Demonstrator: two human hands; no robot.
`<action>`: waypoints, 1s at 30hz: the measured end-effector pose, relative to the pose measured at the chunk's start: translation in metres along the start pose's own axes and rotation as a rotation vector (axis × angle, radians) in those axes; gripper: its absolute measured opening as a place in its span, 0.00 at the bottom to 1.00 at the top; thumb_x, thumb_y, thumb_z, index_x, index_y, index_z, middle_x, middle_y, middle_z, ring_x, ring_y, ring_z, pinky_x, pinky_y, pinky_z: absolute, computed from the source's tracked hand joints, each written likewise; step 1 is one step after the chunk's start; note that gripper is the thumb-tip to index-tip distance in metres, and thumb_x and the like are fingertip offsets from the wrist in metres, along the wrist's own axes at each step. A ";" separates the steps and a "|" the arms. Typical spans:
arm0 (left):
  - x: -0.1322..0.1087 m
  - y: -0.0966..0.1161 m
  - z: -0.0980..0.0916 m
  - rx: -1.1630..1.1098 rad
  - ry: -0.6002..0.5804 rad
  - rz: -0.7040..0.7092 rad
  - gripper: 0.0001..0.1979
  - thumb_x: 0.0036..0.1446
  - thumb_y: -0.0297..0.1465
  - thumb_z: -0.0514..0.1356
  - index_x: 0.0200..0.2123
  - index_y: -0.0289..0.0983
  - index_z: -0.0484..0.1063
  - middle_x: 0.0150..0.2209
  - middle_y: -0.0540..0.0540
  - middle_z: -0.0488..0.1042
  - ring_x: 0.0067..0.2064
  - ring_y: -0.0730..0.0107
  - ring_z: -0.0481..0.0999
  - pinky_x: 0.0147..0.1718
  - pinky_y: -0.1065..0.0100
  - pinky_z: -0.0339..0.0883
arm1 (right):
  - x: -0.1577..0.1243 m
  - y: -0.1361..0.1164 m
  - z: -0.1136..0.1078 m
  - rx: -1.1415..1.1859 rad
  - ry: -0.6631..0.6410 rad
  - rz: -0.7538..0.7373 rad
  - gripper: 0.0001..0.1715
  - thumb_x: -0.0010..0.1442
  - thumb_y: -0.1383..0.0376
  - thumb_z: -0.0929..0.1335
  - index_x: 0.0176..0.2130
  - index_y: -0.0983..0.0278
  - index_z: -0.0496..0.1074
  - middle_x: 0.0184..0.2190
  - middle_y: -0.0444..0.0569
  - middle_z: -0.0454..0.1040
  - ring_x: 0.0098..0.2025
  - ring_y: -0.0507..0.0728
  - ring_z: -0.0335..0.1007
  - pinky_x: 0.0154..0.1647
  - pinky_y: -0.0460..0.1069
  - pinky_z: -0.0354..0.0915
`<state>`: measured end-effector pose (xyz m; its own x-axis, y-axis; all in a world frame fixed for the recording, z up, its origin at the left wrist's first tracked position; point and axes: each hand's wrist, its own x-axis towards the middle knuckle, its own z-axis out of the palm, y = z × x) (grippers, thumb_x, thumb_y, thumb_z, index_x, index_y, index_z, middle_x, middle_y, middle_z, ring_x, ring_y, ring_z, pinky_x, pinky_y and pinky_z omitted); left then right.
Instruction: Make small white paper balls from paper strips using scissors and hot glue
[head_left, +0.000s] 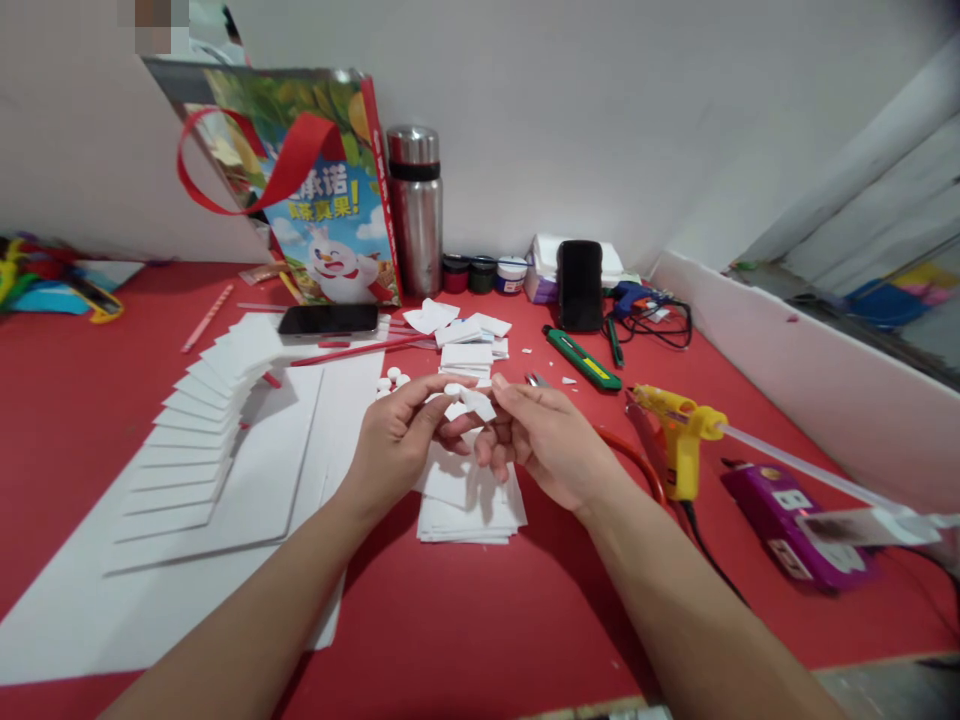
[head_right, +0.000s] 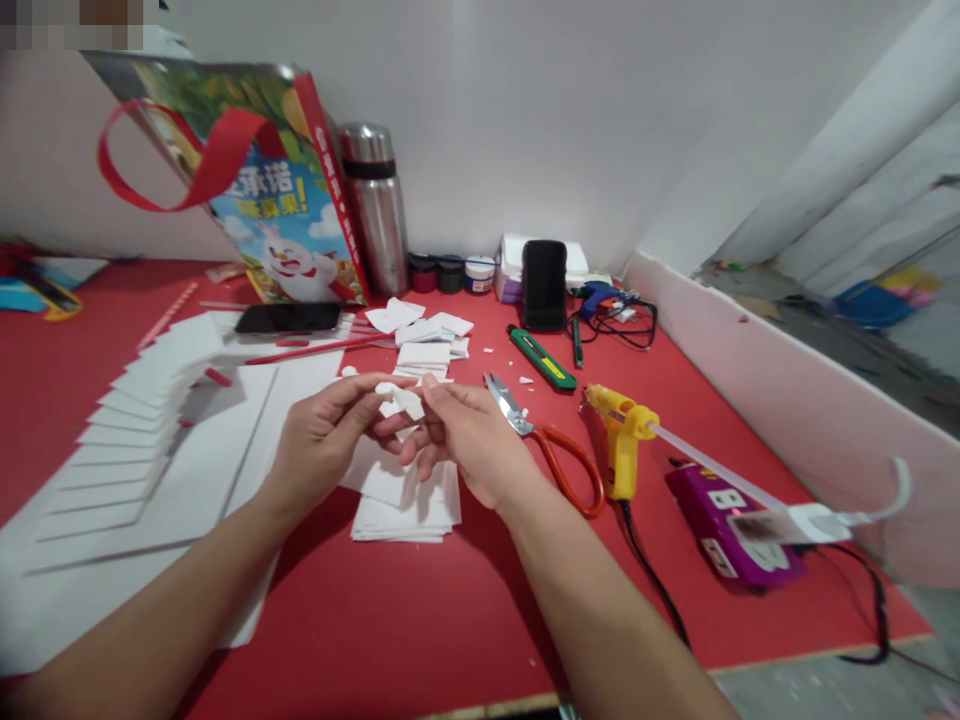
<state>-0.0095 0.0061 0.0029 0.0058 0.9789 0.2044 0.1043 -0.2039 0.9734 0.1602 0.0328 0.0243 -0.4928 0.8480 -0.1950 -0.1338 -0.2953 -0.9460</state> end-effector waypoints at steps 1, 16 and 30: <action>0.000 0.001 -0.001 -0.002 -0.007 -0.006 0.15 0.65 0.35 0.58 0.51 0.38 0.77 0.38 0.46 0.82 0.26 0.71 0.81 0.27 0.72 0.76 | 0.001 0.000 -0.001 0.107 -0.010 0.047 0.19 0.65 0.53 0.66 0.41 0.67 0.75 0.34 0.55 0.79 0.24 0.52 0.69 0.19 0.45 0.61; 0.000 -0.005 0.002 0.035 -0.037 0.002 0.15 0.65 0.34 0.58 0.52 0.36 0.76 0.31 0.47 0.81 0.28 0.69 0.82 0.32 0.69 0.76 | 0.000 0.004 -0.001 0.135 0.002 0.077 0.17 0.54 0.55 0.76 0.29 0.67 0.75 0.25 0.43 0.66 0.23 0.46 0.49 0.19 0.43 0.47; -0.007 -0.004 0.016 0.030 0.134 0.030 0.13 0.64 0.35 0.60 0.48 0.36 0.77 0.41 0.46 0.82 0.35 0.68 0.83 0.36 0.70 0.78 | -0.006 0.010 0.012 -1.060 0.363 -0.534 0.16 0.66 0.64 0.65 0.28 0.63 0.74 0.24 0.47 0.74 0.27 0.53 0.65 0.31 0.49 0.55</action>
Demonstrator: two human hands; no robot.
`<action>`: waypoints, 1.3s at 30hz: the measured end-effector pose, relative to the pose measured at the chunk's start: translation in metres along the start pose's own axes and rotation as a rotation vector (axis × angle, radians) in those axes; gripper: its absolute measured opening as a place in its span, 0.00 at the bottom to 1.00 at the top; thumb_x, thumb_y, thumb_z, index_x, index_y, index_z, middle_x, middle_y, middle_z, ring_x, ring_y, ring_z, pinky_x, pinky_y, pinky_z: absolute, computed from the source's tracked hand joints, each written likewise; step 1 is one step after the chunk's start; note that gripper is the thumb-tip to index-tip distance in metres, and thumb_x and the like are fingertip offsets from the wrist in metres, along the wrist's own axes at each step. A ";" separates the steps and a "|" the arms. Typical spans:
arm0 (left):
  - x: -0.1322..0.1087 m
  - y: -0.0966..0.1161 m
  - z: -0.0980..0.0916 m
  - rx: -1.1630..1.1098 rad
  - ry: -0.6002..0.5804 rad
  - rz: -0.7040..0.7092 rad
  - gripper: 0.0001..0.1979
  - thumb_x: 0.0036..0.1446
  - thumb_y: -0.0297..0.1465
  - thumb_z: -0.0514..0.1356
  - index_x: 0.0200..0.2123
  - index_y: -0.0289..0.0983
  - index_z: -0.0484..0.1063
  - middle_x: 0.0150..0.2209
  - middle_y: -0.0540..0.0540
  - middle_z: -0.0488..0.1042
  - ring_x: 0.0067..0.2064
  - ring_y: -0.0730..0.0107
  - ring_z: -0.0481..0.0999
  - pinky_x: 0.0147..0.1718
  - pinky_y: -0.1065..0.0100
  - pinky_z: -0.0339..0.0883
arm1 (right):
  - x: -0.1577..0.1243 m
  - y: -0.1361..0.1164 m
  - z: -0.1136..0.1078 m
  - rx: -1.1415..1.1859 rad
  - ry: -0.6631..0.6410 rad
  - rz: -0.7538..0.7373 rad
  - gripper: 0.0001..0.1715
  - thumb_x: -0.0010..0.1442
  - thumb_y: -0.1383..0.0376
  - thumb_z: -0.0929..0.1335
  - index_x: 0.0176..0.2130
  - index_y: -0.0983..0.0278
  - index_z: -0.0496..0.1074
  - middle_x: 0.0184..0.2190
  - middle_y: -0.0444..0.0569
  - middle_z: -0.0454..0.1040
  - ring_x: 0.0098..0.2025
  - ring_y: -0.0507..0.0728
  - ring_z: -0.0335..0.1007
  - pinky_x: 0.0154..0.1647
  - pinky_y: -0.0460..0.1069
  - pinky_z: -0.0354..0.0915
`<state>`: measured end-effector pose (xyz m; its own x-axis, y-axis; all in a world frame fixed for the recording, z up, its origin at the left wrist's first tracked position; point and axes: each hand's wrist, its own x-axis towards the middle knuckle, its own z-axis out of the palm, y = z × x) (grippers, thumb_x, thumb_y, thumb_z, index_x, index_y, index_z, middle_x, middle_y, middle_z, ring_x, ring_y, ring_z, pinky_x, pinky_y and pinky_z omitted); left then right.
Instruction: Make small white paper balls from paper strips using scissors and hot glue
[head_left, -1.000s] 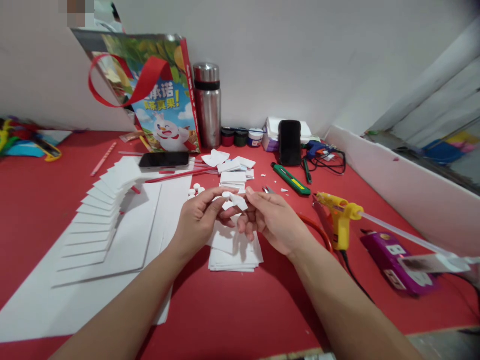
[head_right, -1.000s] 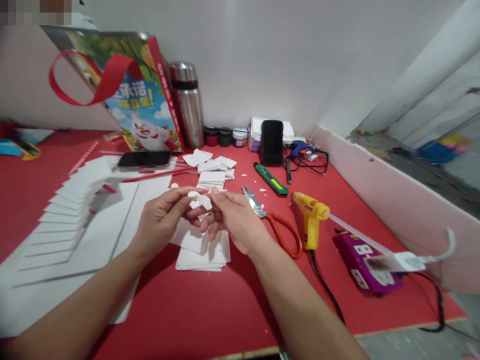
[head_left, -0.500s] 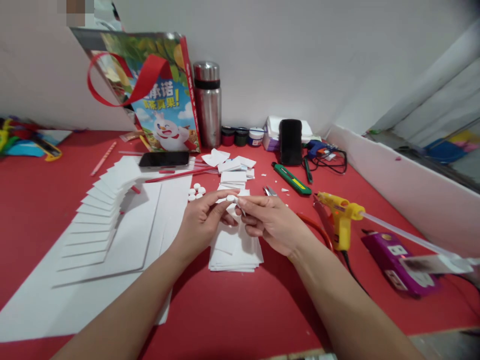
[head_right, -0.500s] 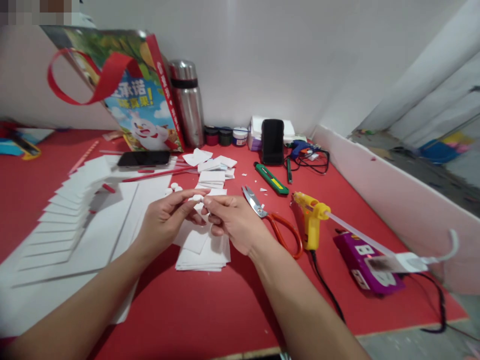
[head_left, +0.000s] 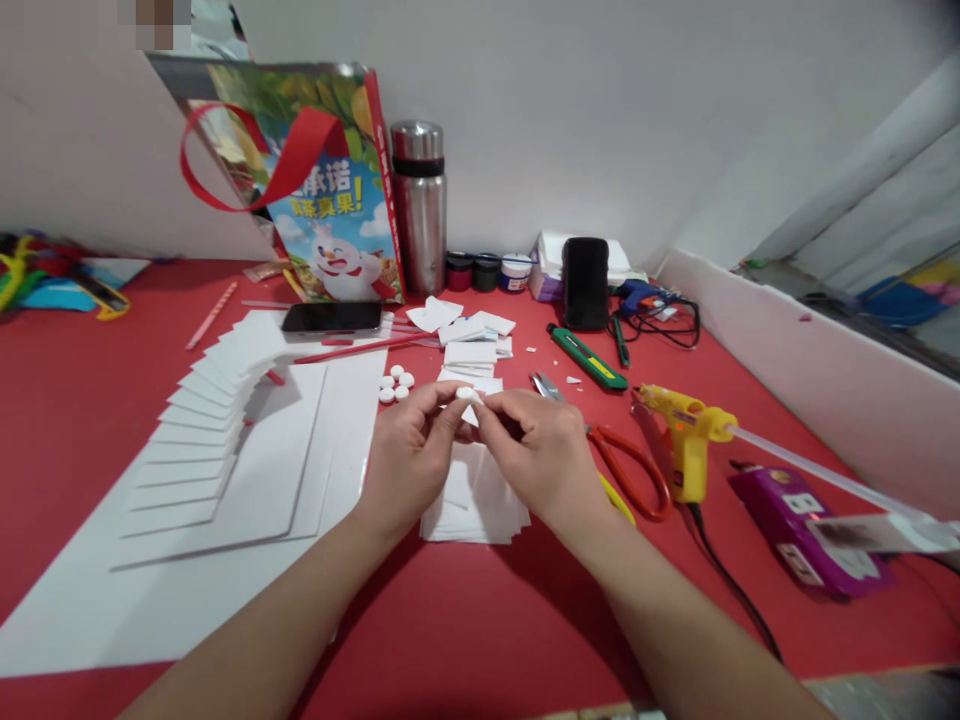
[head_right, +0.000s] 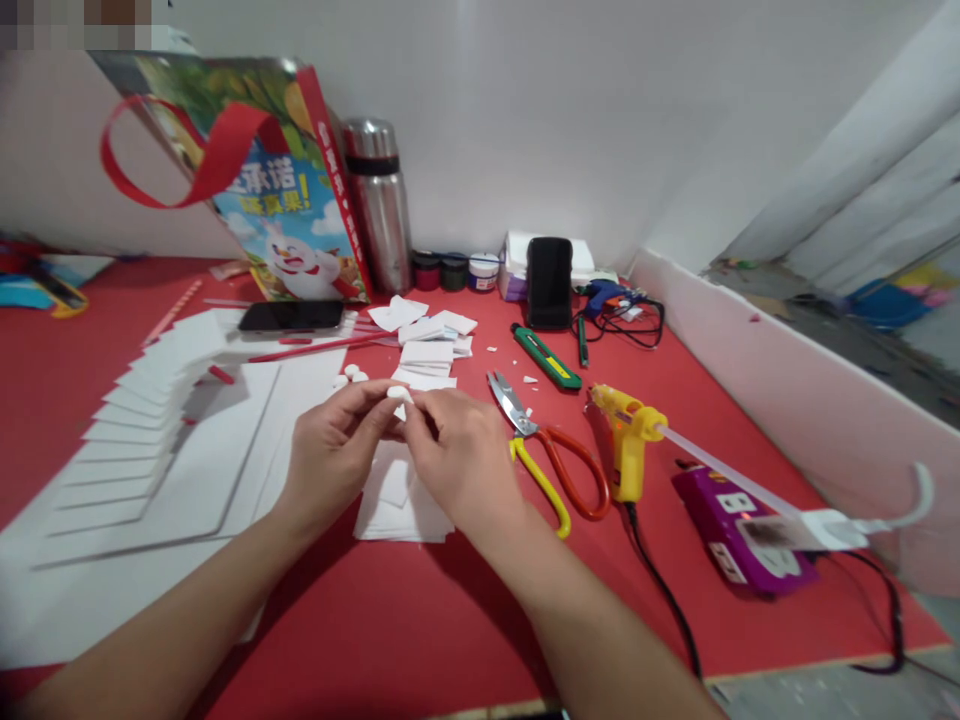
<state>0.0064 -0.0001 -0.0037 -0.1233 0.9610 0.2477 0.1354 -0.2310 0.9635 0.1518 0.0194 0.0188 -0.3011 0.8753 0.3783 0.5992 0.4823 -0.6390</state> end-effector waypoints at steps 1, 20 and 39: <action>-0.001 0.000 0.000 0.026 0.010 0.028 0.12 0.64 0.34 0.60 0.48 0.37 0.77 0.42 0.46 0.82 0.37 0.68 0.83 0.38 0.69 0.78 | -0.001 -0.003 0.001 -0.023 0.017 -0.029 0.15 0.66 0.65 0.64 0.28 0.63 0.74 0.25 0.48 0.74 0.27 0.53 0.66 0.32 0.49 0.56; -0.009 -0.011 0.008 0.220 0.113 0.260 0.14 0.64 0.28 0.60 0.51 0.37 0.78 0.44 0.47 0.83 0.39 0.68 0.83 0.41 0.71 0.78 | -0.004 0.003 0.005 -0.170 0.070 -0.206 0.13 0.65 0.70 0.63 0.33 0.67 0.75 0.29 0.53 0.76 0.32 0.57 0.73 0.35 0.49 0.63; 0.001 -0.008 -0.010 0.185 -0.019 0.151 0.06 0.60 0.27 0.64 0.39 0.39 0.81 0.36 0.49 0.83 0.37 0.69 0.82 0.39 0.70 0.73 | 0.003 0.017 -0.009 -0.109 -0.180 -0.253 0.11 0.65 0.73 0.63 0.33 0.69 0.74 0.28 0.50 0.73 0.30 0.54 0.67 0.33 0.48 0.57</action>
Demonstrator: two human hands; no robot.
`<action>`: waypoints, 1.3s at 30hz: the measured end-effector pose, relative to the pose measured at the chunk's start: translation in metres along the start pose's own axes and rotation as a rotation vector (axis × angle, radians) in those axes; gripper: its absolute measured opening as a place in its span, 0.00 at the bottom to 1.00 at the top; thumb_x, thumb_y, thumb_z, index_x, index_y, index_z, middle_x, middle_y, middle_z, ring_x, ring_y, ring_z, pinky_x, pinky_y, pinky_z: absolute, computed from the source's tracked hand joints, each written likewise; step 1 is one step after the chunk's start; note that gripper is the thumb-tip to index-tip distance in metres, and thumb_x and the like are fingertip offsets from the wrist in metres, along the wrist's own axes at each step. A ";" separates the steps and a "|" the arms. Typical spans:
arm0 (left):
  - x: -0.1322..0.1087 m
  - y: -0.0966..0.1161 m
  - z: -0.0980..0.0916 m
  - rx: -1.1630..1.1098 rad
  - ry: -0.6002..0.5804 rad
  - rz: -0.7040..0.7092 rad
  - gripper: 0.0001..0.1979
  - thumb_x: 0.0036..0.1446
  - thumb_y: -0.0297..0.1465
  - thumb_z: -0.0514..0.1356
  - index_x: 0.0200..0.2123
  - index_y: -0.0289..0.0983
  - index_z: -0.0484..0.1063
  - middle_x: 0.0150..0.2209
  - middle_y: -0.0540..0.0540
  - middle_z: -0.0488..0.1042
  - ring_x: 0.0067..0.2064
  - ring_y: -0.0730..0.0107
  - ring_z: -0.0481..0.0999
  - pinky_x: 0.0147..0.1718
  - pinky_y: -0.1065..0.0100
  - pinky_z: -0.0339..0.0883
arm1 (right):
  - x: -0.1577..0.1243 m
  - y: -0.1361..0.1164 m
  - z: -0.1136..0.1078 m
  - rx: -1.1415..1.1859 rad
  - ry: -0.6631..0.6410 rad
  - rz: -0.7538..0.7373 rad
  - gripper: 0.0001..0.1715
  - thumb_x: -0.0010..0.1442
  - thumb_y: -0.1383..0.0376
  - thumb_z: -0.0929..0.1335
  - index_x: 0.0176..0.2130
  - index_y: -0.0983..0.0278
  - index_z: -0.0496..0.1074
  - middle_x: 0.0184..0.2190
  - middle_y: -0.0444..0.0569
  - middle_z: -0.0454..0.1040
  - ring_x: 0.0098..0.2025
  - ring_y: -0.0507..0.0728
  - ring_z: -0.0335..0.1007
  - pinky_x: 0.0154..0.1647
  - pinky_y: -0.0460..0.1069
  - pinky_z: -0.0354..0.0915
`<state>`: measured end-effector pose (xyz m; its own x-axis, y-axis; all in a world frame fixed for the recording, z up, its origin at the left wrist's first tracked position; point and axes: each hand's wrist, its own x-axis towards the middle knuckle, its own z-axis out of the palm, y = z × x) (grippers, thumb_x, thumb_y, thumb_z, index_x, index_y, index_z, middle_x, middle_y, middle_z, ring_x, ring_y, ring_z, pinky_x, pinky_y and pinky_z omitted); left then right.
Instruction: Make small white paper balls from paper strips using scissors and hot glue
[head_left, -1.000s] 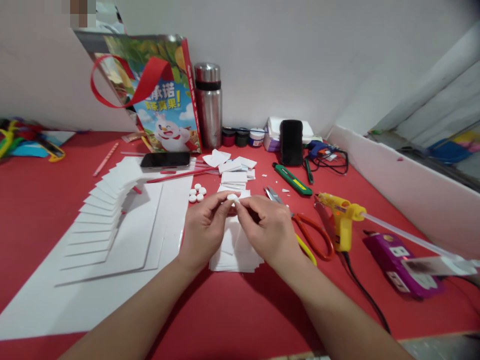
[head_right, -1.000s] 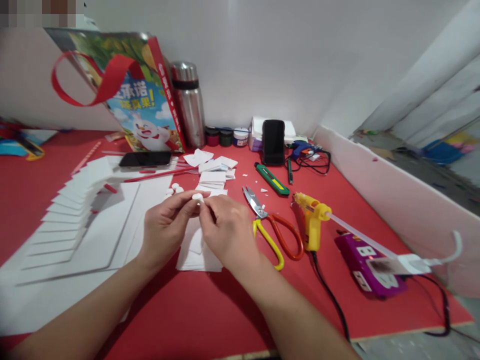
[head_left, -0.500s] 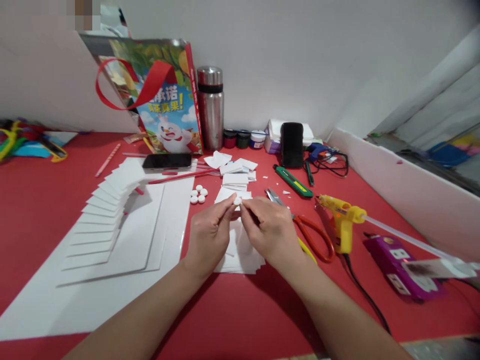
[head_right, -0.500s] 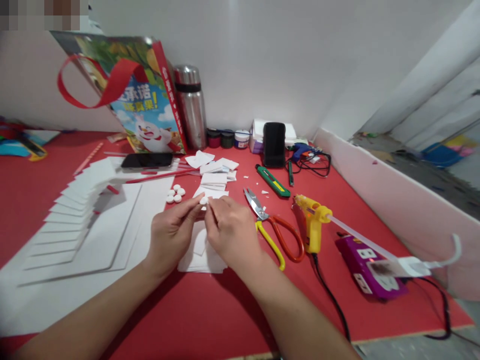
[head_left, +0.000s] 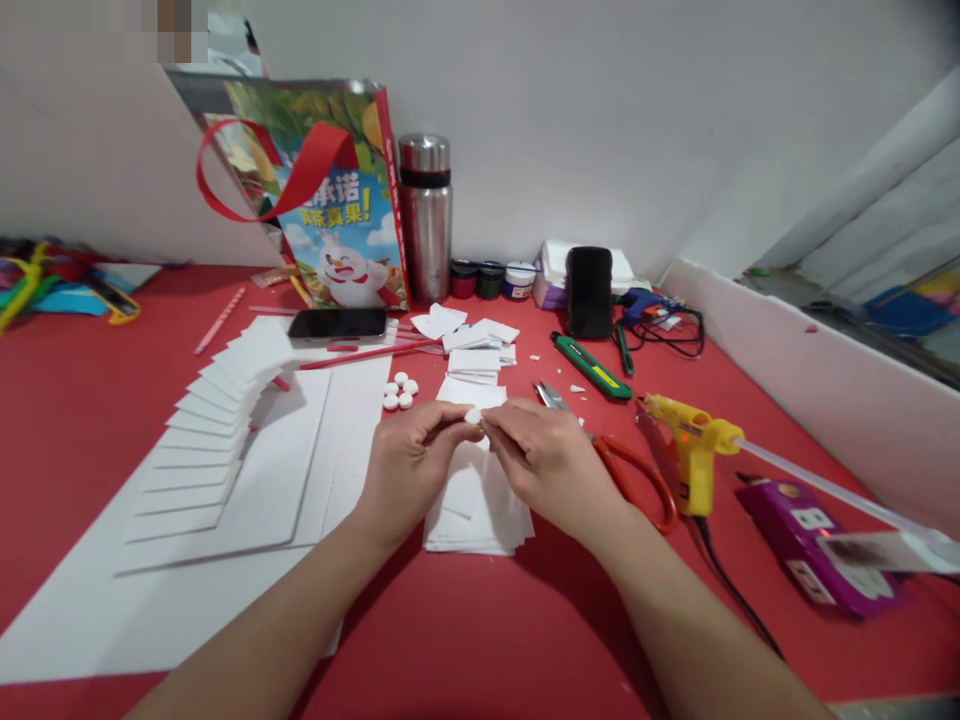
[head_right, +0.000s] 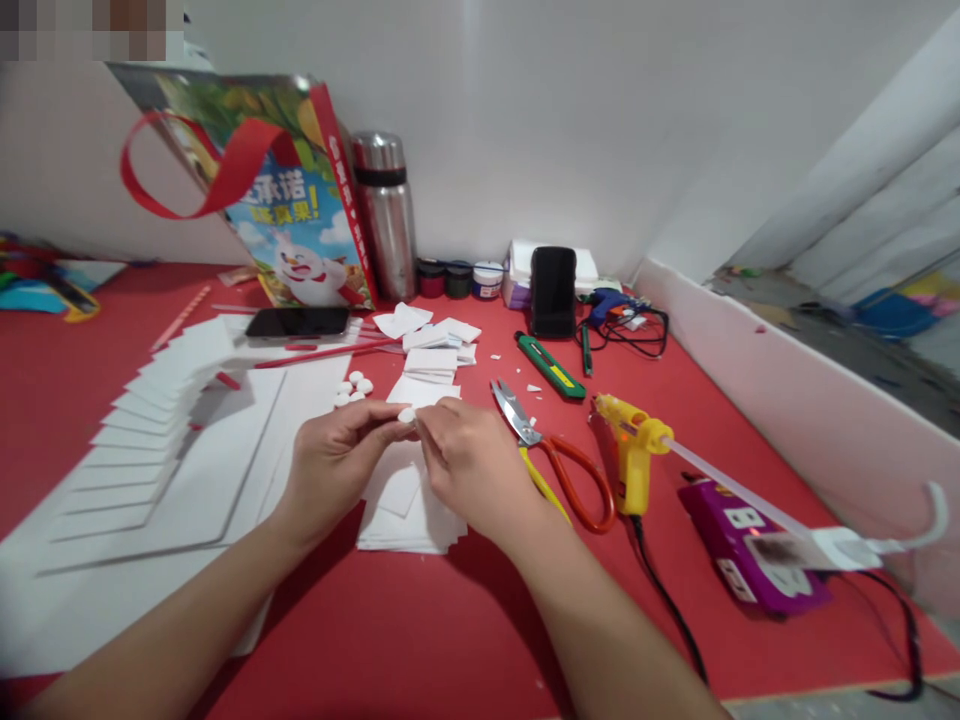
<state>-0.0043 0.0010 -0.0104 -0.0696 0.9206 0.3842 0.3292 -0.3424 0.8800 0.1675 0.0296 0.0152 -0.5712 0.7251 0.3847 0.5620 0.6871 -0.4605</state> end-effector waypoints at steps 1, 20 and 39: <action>0.000 0.000 0.000 -0.039 -0.013 -0.025 0.06 0.60 0.27 0.63 0.39 0.39 0.81 0.36 0.50 0.83 0.37 0.69 0.82 0.39 0.70 0.74 | 0.000 0.000 0.000 0.027 0.000 -0.003 0.11 0.65 0.73 0.64 0.32 0.68 0.73 0.27 0.49 0.72 0.30 0.53 0.66 0.32 0.48 0.57; 0.006 -0.001 -0.010 0.077 -0.226 0.222 0.16 0.65 0.24 0.57 0.53 0.39 0.75 0.43 0.45 0.83 0.41 0.70 0.83 0.43 0.72 0.75 | 0.003 0.001 -0.009 0.109 -0.013 0.004 0.14 0.64 0.74 0.65 0.27 0.66 0.71 0.24 0.45 0.70 0.28 0.51 0.64 0.31 0.46 0.56; 0.002 0.002 -0.006 0.081 -0.121 0.046 0.05 0.62 0.29 0.61 0.39 0.37 0.78 0.33 0.49 0.81 0.31 0.71 0.81 0.34 0.72 0.72 | 0.004 -0.010 0.000 0.216 0.071 0.144 0.14 0.63 0.69 0.65 0.30 0.67 0.78 0.21 0.46 0.74 0.24 0.51 0.67 0.28 0.47 0.60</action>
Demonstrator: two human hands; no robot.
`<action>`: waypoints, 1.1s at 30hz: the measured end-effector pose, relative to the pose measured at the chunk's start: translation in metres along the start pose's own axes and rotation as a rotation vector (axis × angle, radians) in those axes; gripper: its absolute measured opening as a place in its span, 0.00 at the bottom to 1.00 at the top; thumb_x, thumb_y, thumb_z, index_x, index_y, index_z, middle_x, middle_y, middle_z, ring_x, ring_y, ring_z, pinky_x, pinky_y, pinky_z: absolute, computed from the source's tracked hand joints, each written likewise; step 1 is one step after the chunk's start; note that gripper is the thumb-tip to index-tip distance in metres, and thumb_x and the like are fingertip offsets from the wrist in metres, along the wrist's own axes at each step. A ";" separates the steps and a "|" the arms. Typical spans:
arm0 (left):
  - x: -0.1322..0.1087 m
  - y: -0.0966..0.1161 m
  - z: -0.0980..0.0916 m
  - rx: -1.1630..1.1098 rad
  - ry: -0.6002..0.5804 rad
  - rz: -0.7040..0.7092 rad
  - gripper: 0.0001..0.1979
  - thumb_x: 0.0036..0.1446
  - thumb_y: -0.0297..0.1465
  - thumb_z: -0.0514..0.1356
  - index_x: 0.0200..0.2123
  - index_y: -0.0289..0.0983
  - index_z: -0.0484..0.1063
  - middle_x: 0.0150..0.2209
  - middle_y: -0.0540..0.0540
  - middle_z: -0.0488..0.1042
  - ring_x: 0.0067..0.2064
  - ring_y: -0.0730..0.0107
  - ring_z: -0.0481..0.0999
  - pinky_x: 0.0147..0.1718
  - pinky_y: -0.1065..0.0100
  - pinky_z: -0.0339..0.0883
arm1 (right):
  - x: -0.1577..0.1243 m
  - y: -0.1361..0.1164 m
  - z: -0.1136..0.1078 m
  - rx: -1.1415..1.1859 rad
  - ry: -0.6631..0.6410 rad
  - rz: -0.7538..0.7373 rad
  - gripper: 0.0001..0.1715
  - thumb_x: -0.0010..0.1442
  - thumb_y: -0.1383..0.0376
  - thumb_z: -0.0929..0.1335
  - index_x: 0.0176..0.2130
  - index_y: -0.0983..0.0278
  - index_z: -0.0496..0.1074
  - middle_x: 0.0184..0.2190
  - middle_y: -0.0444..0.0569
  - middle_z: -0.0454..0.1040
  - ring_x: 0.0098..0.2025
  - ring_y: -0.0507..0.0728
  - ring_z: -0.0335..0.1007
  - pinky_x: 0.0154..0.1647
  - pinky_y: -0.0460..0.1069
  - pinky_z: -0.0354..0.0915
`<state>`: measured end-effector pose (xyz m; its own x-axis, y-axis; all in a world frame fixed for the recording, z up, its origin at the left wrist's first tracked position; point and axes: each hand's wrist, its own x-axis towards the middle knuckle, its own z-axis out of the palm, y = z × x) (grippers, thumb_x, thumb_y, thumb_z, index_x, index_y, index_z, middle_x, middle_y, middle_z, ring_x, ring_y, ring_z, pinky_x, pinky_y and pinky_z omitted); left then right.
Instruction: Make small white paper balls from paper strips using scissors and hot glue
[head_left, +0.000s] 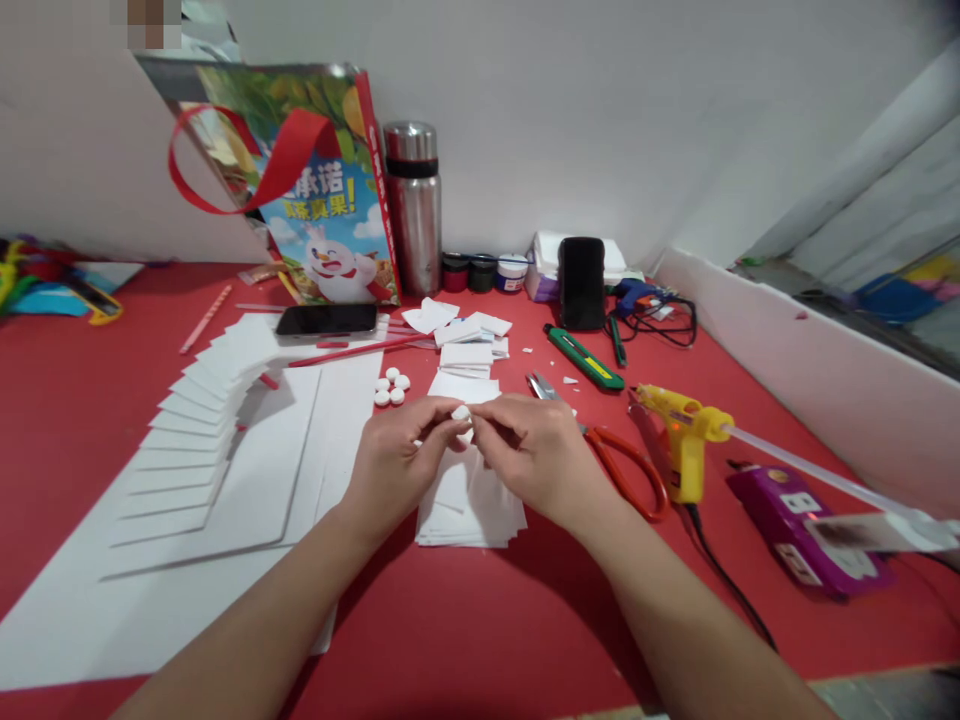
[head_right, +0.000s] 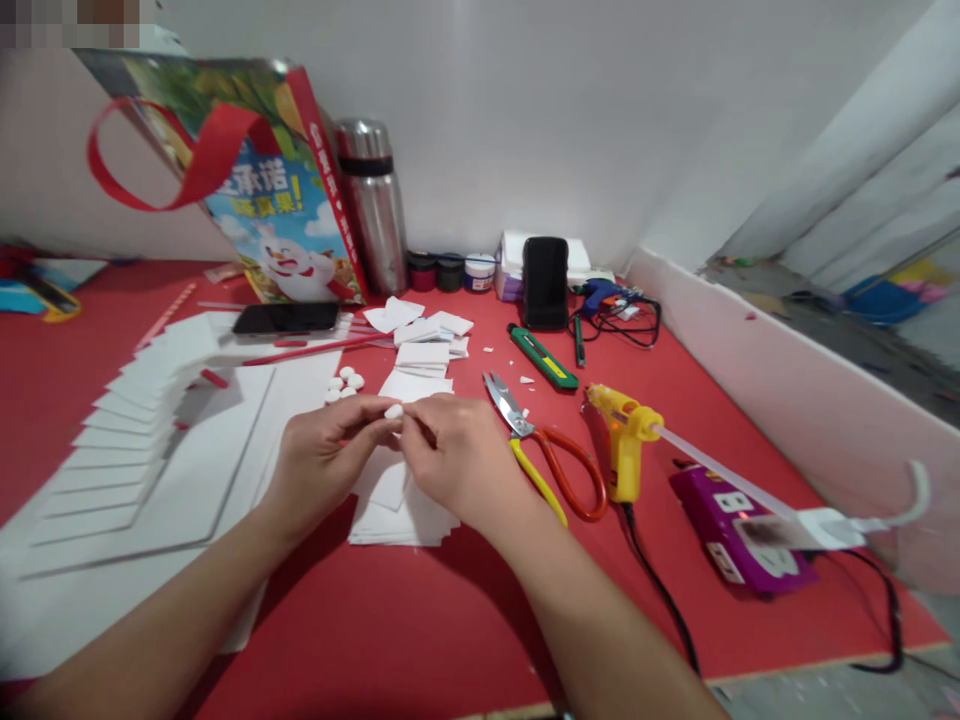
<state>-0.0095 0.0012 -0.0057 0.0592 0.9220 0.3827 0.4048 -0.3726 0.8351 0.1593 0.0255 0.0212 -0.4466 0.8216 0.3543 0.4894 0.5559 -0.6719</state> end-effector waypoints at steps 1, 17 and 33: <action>-0.001 0.000 0.000 0.064 0.008 0.041 0.05 0.63 0.29 0.61 0.39 0.37 0.77 0.33 0.49 0.81 0.30 0.72 0.80 0.33 0.72 0.71 | 0.001 0.000 0.000 0.101 -0.027 0.088 0.14 0.63 0.68 0.65 0.31 0.66 0.79 0.21 0.46 0.74 0.22 0.50 0.67 0.26 0.46 0.61; 0.003 -0.001 0.004 -0.218 -0.041 -0.155 0.07 0.64 0.32 0.59 0.38 0.35 0.76 0.29 0.48 0.77 0.29 0.72 0.77 0.31 0.71 0.72 | 0.007 0.006 -0.001 0.595 0.003 0.498 0.08 0.53 0.62 0.74 0.34 0.63 0.84 0.20 0.46 0.78 0.20 0.49 0.68 0.22 0.45 0.67; 0.001 -0.002 0.011 -0.179 -0.029 -0.124 0.10 0.65 0.31 0.57 0.43 0.35 0.77 0.31 0.48 0.77 0.30 0.71 0.77 0.33 0.70 0.71 | 0.006 0.003 0.009 0.542 0.116 0.472 0.08 0.52 0.66 0.73 0.24 0.64 0.82 0.21 0.46 0.77 0.22 0.51 0.71 0.24 0.46 0.71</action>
<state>-0.0002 0.0039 -0.0117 0.0465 0.9636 0.2631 0.2424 -0.2664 0.9329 0.1513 0.0314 0.0157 -0.1827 0.9831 -0.0069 0.1573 0.0223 -0.9873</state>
